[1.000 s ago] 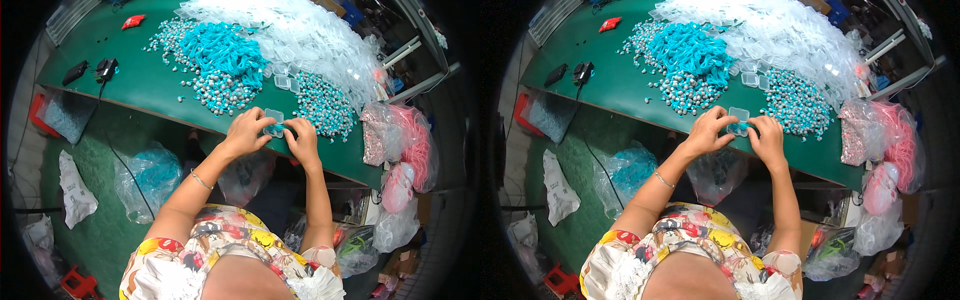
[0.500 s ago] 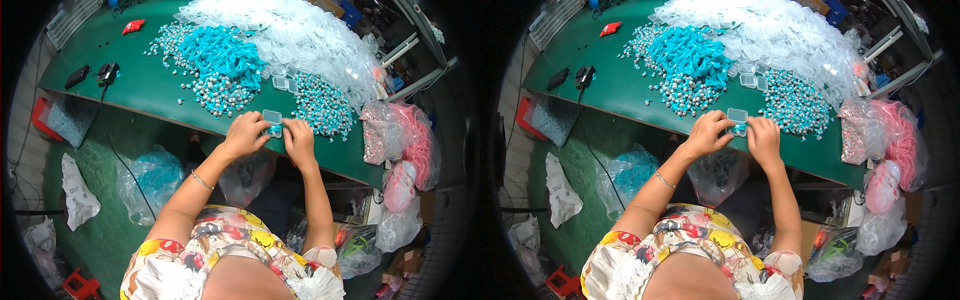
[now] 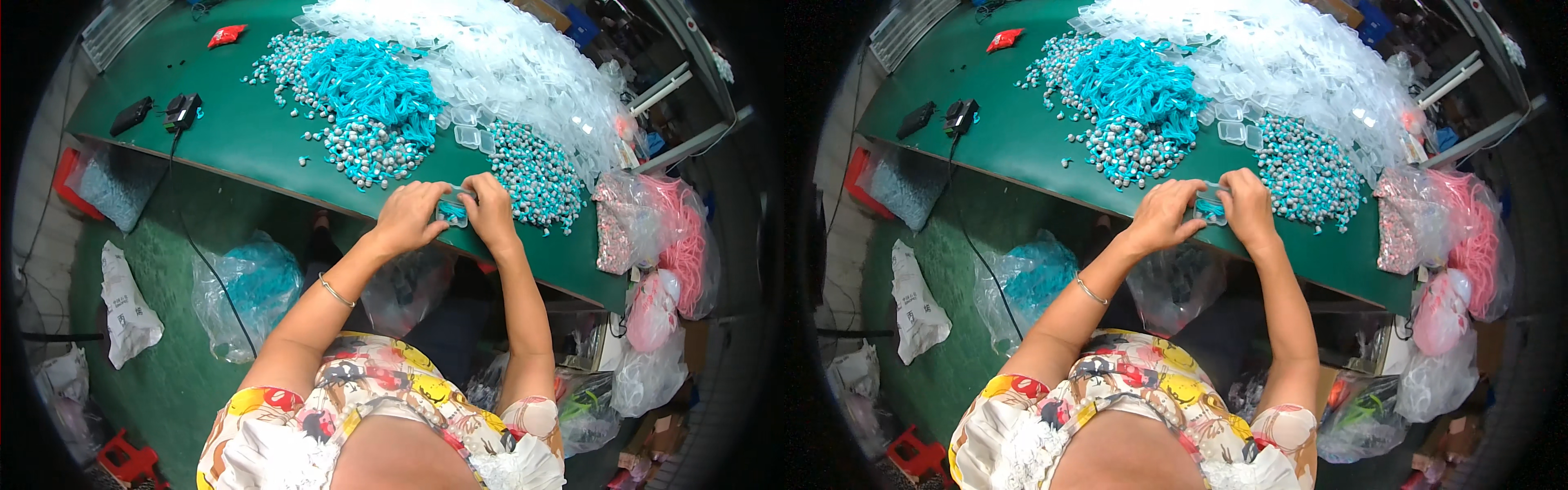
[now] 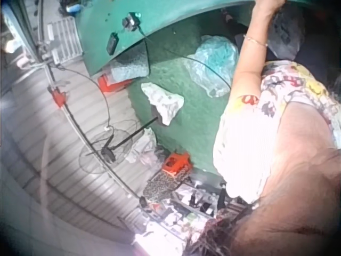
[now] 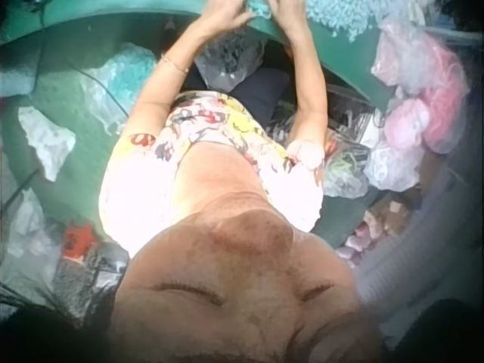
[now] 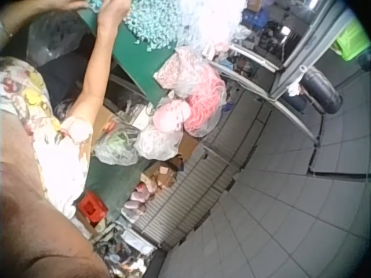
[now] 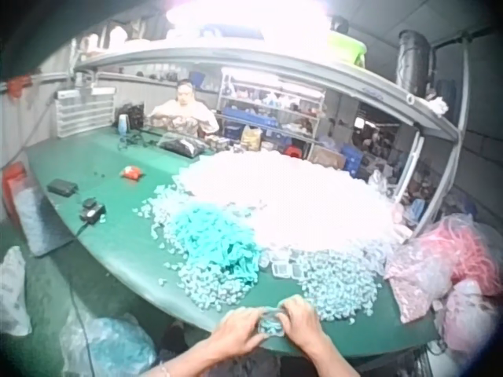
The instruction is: The person places small teal and white beads into clear plastic containers on a green table. They pick up the beads from a large pile, put them into the containers, and then close the containers. The person repeats this process throughout the video.
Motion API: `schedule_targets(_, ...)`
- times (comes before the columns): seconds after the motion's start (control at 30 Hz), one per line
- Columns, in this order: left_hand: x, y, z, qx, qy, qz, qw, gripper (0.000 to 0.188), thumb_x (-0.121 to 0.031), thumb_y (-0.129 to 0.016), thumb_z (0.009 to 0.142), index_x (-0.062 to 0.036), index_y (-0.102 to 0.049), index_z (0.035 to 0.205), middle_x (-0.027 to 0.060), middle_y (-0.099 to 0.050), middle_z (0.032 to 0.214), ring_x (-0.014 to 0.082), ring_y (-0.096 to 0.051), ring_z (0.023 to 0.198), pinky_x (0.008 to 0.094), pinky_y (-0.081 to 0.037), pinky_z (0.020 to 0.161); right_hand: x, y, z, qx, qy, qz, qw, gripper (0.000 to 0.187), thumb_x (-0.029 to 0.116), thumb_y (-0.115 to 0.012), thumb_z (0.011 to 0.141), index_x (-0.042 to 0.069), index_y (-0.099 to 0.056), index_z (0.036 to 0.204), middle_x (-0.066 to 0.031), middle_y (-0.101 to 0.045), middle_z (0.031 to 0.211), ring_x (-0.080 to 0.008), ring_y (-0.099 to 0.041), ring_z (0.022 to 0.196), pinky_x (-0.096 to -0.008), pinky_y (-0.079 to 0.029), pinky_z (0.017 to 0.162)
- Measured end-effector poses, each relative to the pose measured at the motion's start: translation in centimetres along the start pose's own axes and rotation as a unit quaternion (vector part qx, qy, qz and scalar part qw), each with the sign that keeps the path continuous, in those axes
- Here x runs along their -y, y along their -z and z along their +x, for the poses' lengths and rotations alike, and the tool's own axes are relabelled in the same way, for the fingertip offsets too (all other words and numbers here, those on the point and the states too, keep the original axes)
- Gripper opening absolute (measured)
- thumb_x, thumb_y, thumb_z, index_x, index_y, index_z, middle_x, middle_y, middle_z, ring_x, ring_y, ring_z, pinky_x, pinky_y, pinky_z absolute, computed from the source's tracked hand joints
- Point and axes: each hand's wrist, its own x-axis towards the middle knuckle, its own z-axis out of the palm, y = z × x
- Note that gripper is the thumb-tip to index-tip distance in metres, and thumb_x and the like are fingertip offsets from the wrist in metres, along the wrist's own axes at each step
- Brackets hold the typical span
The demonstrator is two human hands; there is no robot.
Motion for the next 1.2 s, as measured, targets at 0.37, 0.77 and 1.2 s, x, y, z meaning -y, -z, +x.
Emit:
schedule_targets(0.37, -0.2, 0.3, 0.1, 0.012, 0.034, -0.009, 0.999, 0.047, -0.02, -0.083, 0.069, -0.0057, -0.055, 0.105, 0.0104, -0.06, 0.088, 0.0328, -0.06, 0.089, 0.0428, -0.047, 0.075, 0.5, 0.6, -2.2, -0.007, 0.067, 0.012, 0.998, 0.018, -0.001, -0.067, 0.078, 0.001, -0.066, 0.096, -0.0146, -0.063, 0.089, -0.0347, -0.062, 0.084, -0.0432, -0.051, 0.073)
schedule_targets(0.77, 0.2, -0.3, 0.1, -0.016, -0.014, 0.023, 1.0, 0.028, -0.023, -0.075, 0.08, -0.0062, -0.065, 0.1, 0.0093, -0.06, 0.092, 0.0316, -0.061, 0.087, 0.0427, -0.05, 0.074, 0.7, -0.3, -4.6, -0.02, 0.068, 0.043, 0.997, 0.035, 0.002, -0.071, 0.078, 0.0, -0.064, 0.112, -0.0159, -0.061, 0.1, -0.034, -0.06, 0.093, -0.0424, -0.05, 0.08)
schedule_targets(1.2, 1.2, 0.0, -0.5, -0.037, 0.022, -0.119, 0.992, 0.016, -0.018, -0.067, 0.089, -0.0026, -0.066, 0.091, 0.0121, -0.057, 0.078, 0.0299, -0.059, 0.069, 0.038, -0.047, 0.061, 1.7, 0.2, -2.5, 0.108, -0.063, 0.209, 0.97, 0.015, 0.009, -0.065, 0.091, -0.002, -0.066, 0.102, -0.0092, -0.059, 0.085, -0.0171, -0.058, 0.076, -0.0299, -0.045, 0.067)
